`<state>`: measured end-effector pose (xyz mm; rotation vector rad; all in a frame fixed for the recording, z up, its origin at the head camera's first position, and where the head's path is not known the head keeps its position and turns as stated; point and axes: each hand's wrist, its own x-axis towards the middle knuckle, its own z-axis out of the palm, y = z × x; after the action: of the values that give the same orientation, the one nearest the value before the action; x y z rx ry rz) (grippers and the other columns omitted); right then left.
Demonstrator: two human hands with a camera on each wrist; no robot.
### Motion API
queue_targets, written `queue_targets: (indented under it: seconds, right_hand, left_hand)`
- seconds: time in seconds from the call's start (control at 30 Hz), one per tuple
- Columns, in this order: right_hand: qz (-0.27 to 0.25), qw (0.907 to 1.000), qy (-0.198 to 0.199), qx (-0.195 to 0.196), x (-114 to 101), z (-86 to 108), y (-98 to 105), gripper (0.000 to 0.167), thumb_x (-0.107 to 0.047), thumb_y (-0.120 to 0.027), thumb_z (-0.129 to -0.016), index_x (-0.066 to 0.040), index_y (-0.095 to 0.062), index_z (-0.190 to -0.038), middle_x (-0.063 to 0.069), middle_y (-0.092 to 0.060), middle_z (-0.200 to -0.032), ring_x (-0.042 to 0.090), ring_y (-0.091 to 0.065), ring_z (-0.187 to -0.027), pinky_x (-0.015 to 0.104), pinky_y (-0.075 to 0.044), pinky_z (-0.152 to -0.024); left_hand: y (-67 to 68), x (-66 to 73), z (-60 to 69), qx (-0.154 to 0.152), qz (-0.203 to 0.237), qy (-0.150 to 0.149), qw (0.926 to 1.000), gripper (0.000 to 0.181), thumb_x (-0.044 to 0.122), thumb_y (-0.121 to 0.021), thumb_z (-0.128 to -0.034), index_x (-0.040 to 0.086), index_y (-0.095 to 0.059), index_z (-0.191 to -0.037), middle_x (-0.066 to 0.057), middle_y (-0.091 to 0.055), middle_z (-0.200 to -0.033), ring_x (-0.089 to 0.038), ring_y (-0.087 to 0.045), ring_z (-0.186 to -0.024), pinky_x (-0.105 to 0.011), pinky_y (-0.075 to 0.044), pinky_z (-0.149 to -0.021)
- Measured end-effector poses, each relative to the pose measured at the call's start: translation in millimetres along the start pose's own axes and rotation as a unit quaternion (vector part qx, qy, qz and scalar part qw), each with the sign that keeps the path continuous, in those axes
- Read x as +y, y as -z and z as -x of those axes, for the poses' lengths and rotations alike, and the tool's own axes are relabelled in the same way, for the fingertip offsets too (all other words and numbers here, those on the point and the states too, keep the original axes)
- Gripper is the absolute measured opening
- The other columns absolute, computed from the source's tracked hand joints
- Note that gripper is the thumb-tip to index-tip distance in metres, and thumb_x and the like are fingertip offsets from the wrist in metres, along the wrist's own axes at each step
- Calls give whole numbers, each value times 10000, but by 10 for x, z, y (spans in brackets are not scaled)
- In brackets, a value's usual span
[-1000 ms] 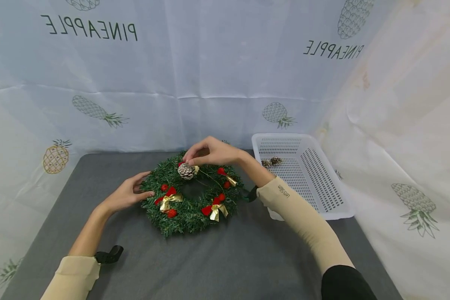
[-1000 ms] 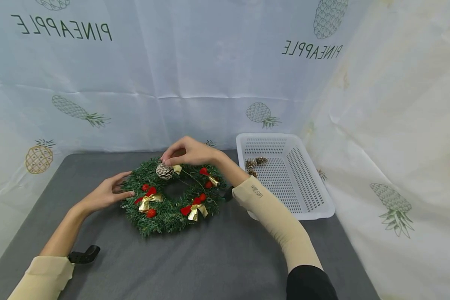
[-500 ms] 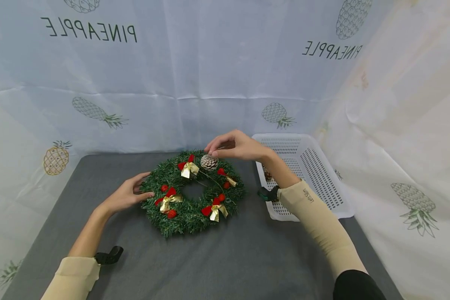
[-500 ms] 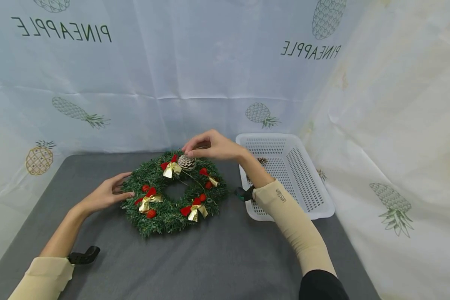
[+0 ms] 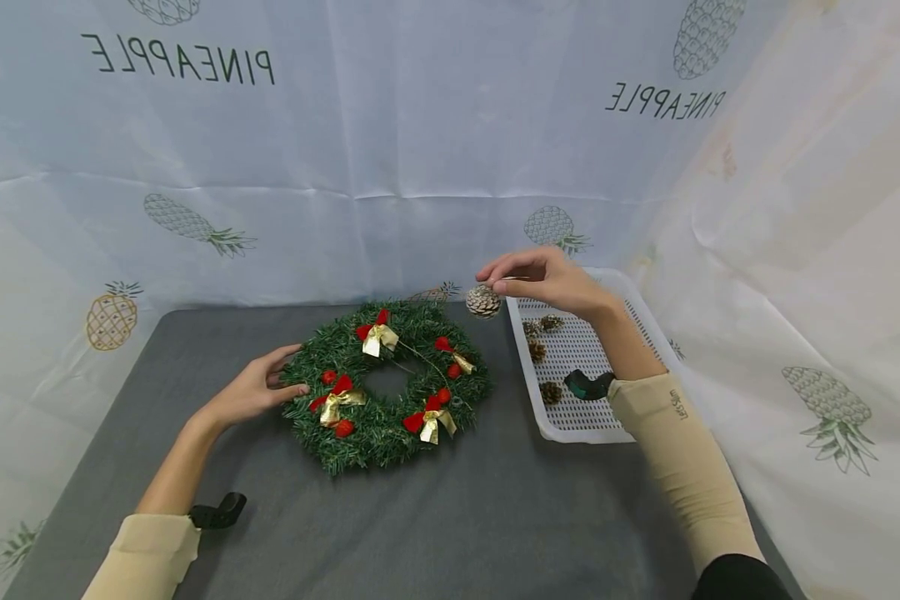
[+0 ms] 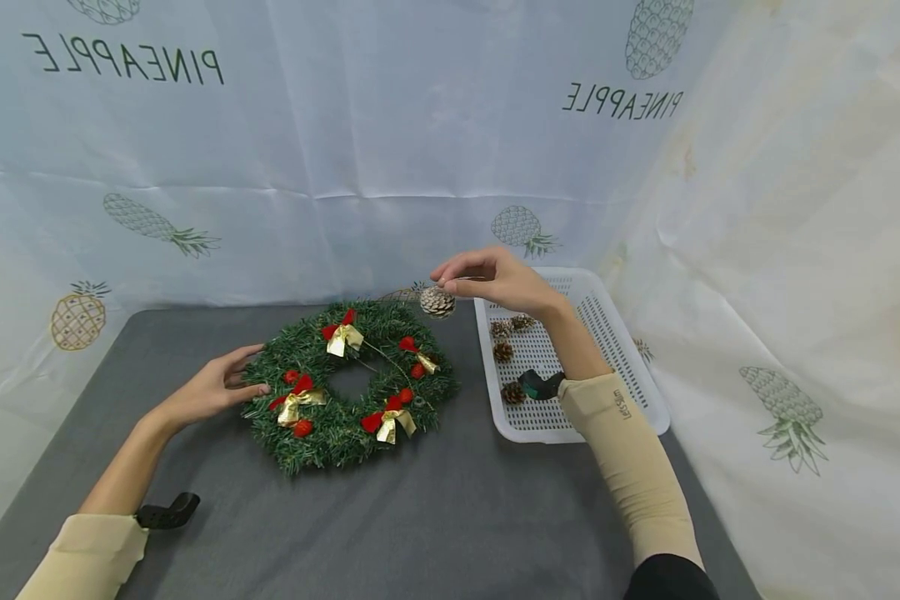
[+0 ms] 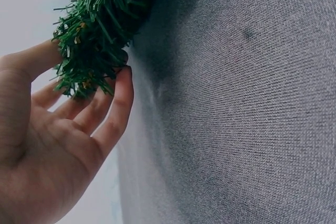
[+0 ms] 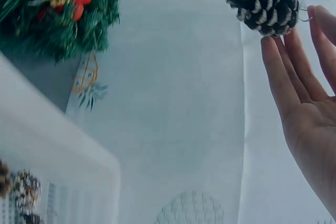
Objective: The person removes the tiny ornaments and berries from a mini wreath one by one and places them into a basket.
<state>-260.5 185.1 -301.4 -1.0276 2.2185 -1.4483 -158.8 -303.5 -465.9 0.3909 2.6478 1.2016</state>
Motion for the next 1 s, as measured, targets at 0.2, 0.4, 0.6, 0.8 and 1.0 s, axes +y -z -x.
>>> queue_targets:
  seconds: [0.2,0.4,0.6,0.8,1.0]
  right_hand:
    - [150,9996,-155,197,90,169,152,168,-95,-713,-1056,22,-791,-1147,-4,-774,-1343,129,-719,-1279,295,-598,-1074]
    - [136,9986,-294,407,242,354,285,169,-69,-711,-1053,57,-776,-1145,-47,-780,-1314,90,-722,-1270,274,-615,-1038]
    - [119,9963,-465,710,406,522,435,213,-76,-707,-1058,91,-762,-1181,-84,-801,-1252,70,-762,-1168,266,-631,-1020]
    - [155,9931,-613,991,490,661,559,230,-70,-703,-1060,105,-755,-1199,-74,-817,-1177,84,-773,-1104,257,-636,-998]
    - [370,9875,-871,1260,601,772,650,251,-109,-721,-1058,74,-768,-1223,-67,-831,-1126,145,-787,-1082,215,-627,-959]
  left_hand:
    - [-3,12,6,25,43,6,10000,840,223,-744,-1051,-67,-273,-1684,-424,-262,-1707,-692,-338,-1510,-783,-446,-1138]
    - [-16,9,12,44,69,-30,10000,830,239,-733,-1060,-65,-275,-1683,-418,-248,-1716,-692,-316,-1523,-791,-426,-1152]
    - [-19,18,21,26,113,2,9999,838,253,-728,-1063,-64,-266,-1687,-414,-235,-1723,-690,-305,-1530,-793,-422,-1154]
    - [-7,31,19,-11,123,-4,9999,843,245,-728,-1064,-69,-255,-1688,-422,-237,-1717,-701,-310,-1518,-795,-428,-1145]
    - [-7,32,11,-28,136,-18,9999,843,234,-726,-1065,-69,-248,-1690,-423,-231,-1718,-700,-307,-1520,-790,-425,-1152]
